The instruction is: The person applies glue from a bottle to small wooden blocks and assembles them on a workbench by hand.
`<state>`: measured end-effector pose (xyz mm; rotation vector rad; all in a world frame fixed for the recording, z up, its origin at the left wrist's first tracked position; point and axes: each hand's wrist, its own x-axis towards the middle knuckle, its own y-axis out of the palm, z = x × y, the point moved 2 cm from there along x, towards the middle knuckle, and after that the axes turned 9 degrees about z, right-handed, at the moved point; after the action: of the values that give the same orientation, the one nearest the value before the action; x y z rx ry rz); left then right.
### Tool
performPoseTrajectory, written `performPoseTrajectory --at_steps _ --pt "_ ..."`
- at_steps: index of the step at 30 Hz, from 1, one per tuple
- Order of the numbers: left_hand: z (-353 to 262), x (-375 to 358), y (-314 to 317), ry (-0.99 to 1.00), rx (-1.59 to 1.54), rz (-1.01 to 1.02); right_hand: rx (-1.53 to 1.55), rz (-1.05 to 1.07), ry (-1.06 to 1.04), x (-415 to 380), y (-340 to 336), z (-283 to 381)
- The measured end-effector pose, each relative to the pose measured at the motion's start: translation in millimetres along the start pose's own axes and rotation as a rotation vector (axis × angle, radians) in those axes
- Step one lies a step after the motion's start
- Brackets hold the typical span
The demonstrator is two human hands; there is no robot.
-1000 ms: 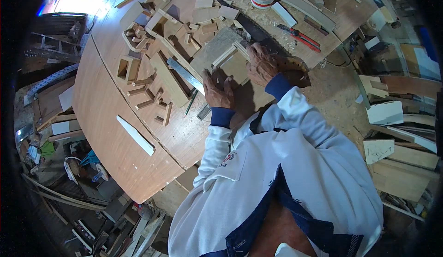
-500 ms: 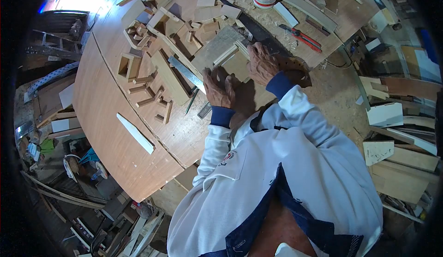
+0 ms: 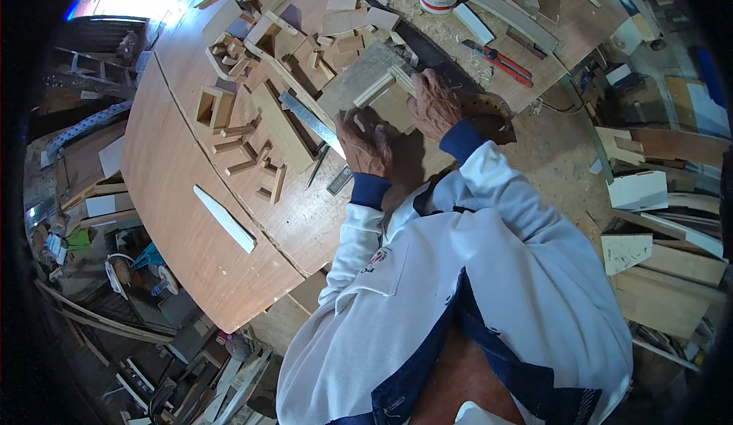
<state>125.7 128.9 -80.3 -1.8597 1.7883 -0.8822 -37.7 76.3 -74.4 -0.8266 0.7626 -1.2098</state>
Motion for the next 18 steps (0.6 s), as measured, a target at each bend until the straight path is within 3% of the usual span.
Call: performPoseTrajectory --at_steps 3,5,6,8,12,18 --pt "0.4 4.0 -2.7 -0.067 -0.15 -0.041 0.072 -0.063 0.029 -7.5 -6.3 -0.9" --pt "-11.9 16.9 -16.9 0.009 0.192 -0.029 0.069 -0.056 0.02 -15.5 -9.9 -3.8" --pt "-14.2 23.2 -22.1 0.007 0.191 -0.027 0.068 -0.047 0.008 -19.6 -10.8 -3.3" --pt "-13.8 40.9 -24.8 0.06 0.095 0.149 0.043 -0.007 0.027 -26.4 -14.6 3.4" --pt "2.8 71.5 -15.1 0.27 0.163 0.266 -0.074 -0.023 -0.026 -28.4 -9.8 6.5" --pt "-17.8 85.2 -10.8 0.264 0.168 0.329 -0.043 -0.011 -0.018 -29.8 -8.6 7.4"
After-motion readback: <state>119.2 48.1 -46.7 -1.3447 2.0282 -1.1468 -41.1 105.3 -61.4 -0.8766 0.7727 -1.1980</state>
